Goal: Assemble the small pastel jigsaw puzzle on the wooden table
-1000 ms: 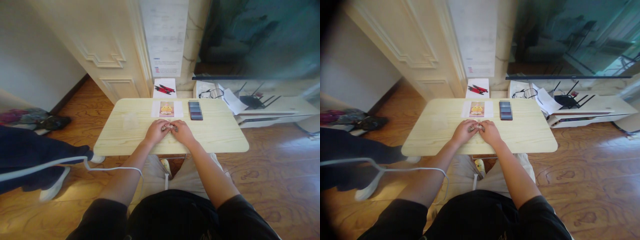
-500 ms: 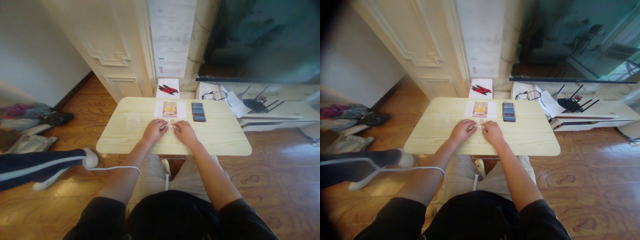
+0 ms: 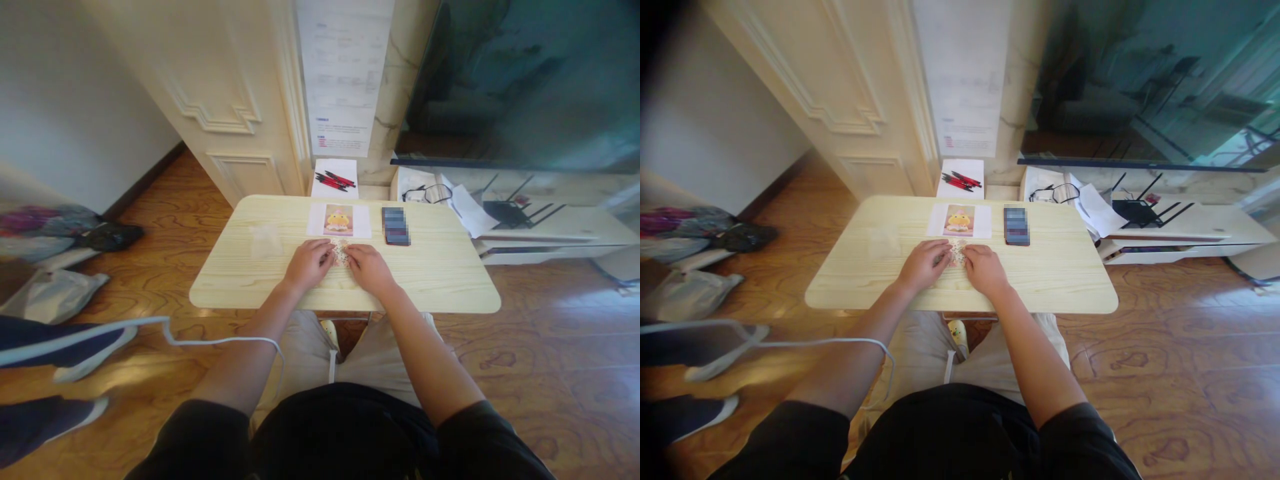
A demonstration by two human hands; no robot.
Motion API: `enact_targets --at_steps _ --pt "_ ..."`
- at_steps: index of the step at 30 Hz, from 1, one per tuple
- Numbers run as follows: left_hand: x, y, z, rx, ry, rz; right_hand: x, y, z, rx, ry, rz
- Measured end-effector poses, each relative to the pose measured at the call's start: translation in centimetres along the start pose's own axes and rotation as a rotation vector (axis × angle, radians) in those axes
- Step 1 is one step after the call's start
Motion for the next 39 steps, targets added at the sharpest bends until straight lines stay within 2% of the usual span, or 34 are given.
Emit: enact_targets --at_steps 8,16,25,31,39 --pt "-0.7 0.7 -0.2 -0.039 -0.077 0.027 -0.5 -0.6 -0.3 -0.010 -0.076 -0.062" --pt "-0.8 1.5 -0.8 0.003 -0.171 0.121 -0.2 -0.7 -0.9 -0.016 -0.136 -0.114" --pt "-0.3 1.2 -0.5 -0.029 -0.114 0.098 -0.4 -0.2 -0.8 -0.029 -0.085 -0.120" --pt "-0.8 1.1 -0.7 -0.043 -0.152 0.141 -0.8 -0.2 -0.9 -0.026 -0.102 -0.142" --pt "-0.8 1.5 -1.0 -0.026 -0.171 0.140 -0.2 -0.6 -1.3 -0.027 -0.100 -0.142"
Point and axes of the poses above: each hand's wrist, its own z-axis towards the middle knuckle, its own x-axis out of the back of the hand, y = z × x, the point moved 5 cm from there along z, towards the middle knuckle, and after that the axes turned 1 degree about -x, right-handed, at the moved point
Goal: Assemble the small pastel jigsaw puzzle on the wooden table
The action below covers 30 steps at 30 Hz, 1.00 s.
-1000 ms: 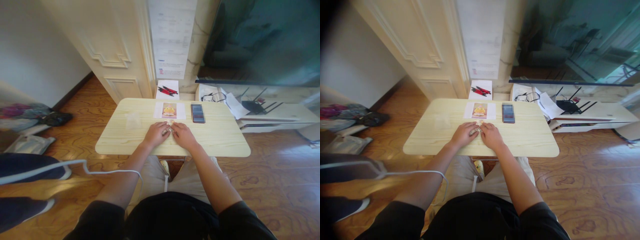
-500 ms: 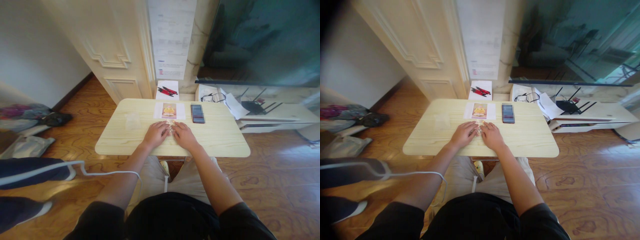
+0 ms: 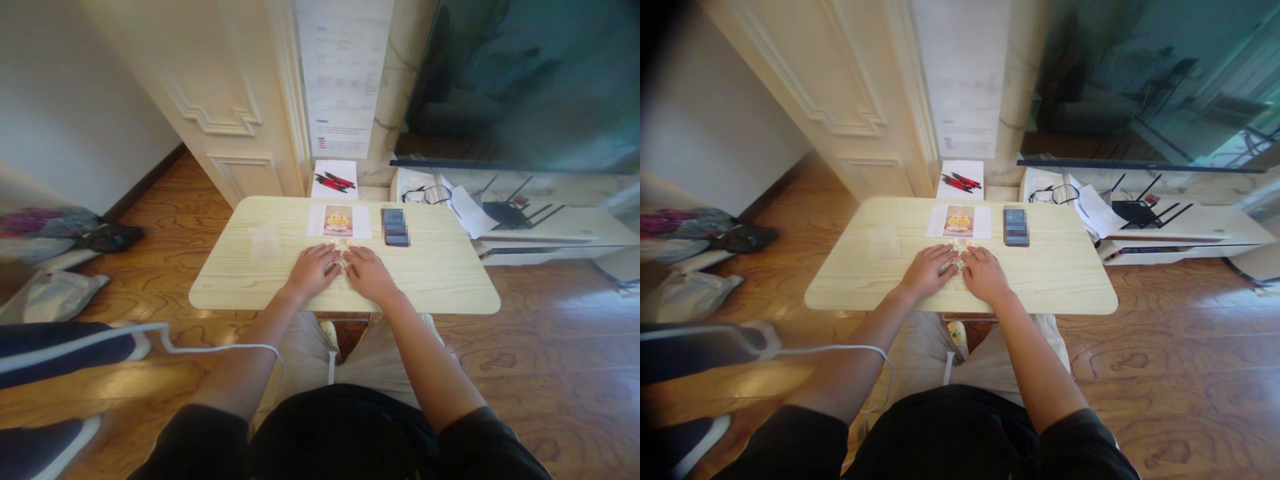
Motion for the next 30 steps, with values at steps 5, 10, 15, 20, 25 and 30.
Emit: enact_targets --at_steps 5,10,15,20,25,30 --pt "0.1 -0.1 0.3 0.024 -0.011 0.023 0.3 -0.1 0.3 -0.009 0.004 -0.009" --pt "-0.2 0.1 0.4 0.037 -0.114 0.108 -0.4 0.0 0.8 -0.022 -0.090 -0.053" --pt "-0.6 0.2 0.2 0.048 -0.214 0.138 -0.9 -0.1 0.9 -0.044 -0.195 -0.090" --pt "-0.8 -0.3 -0.1 0.063 -0.232 0.111 -0.8 -0.2 0.5 -0.067 -0.228 -0.090" --pt "0.0 -0.5 -0.4 0.027 -0.100 0.071 -0.3 0.1 0.1 -0.048 -0.121 -0.023" --pt "0.6 -0.3 -0.6 -0.016 -0.045 0.049 -0.3 0.5 -0.3 0.004 -0.074 -0.002"
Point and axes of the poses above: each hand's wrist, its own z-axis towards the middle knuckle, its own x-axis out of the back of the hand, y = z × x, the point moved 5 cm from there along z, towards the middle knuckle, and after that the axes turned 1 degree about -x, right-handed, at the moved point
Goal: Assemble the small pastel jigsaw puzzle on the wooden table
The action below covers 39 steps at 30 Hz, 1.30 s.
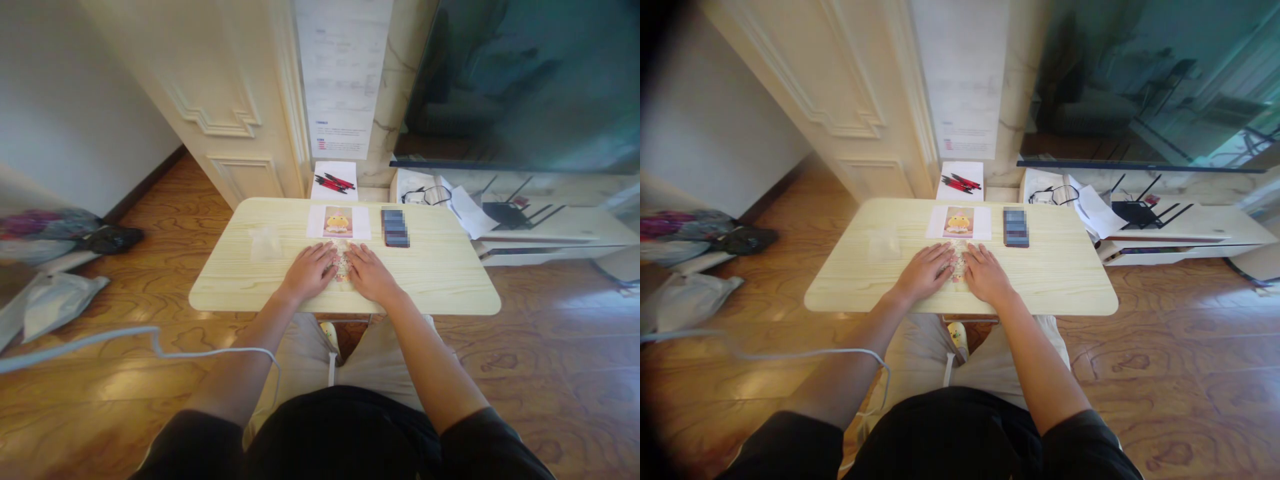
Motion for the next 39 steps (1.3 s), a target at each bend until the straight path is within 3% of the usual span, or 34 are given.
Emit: enact_targets --at_steps 13,23,34,39 --pt "-1.3 0.5 -0.1 0.016 -0.097 0.024 0.2 0.4 -0.9 -0.058 -0.076 -0.068" --pt "0.7 0.0 0.1 0.055 0.065 -0.036 1.2 0.2 -0.5 -0.042 0.065 -0.058" --pt "0.9 -2.3 -0.3 0.103 0.120 -0.046 1.6 1.6 -0.6 -0.072 0.091 -0.083" --pt "0.9 -2.1 -0.2 0.118 0.139 -0.088 2.0 0.6 -0.4 -0.024 0.133 -0.069"
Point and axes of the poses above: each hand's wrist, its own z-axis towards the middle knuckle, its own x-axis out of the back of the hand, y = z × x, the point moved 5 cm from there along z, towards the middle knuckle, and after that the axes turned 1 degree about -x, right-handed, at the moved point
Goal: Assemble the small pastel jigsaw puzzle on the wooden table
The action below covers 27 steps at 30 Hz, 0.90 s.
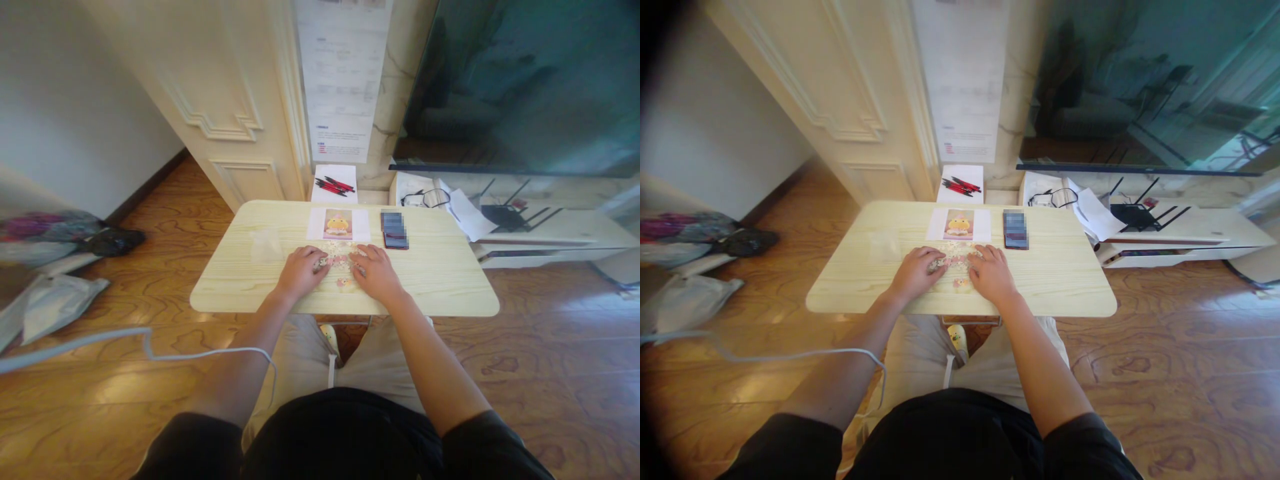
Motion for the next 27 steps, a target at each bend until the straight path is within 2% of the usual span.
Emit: enact_targets --at_steps 5,15,27 --pt "-0.3 0.8 0.1 -0.033 -0.007 -0.015 -0.6 -1.4 0.4 0.079 -0.024 0.015" --pt "-1.0 1.7 0.1 -0.072 -0.044 -0.036 -0.8 -0.8 1.0 0.031 -0.045 0.028" --pt "-0.8 2.2 0.4 -0.134 -0.046 -0.014 -0.3 -0.6 1.1 -0.046 -0.072 0.005"
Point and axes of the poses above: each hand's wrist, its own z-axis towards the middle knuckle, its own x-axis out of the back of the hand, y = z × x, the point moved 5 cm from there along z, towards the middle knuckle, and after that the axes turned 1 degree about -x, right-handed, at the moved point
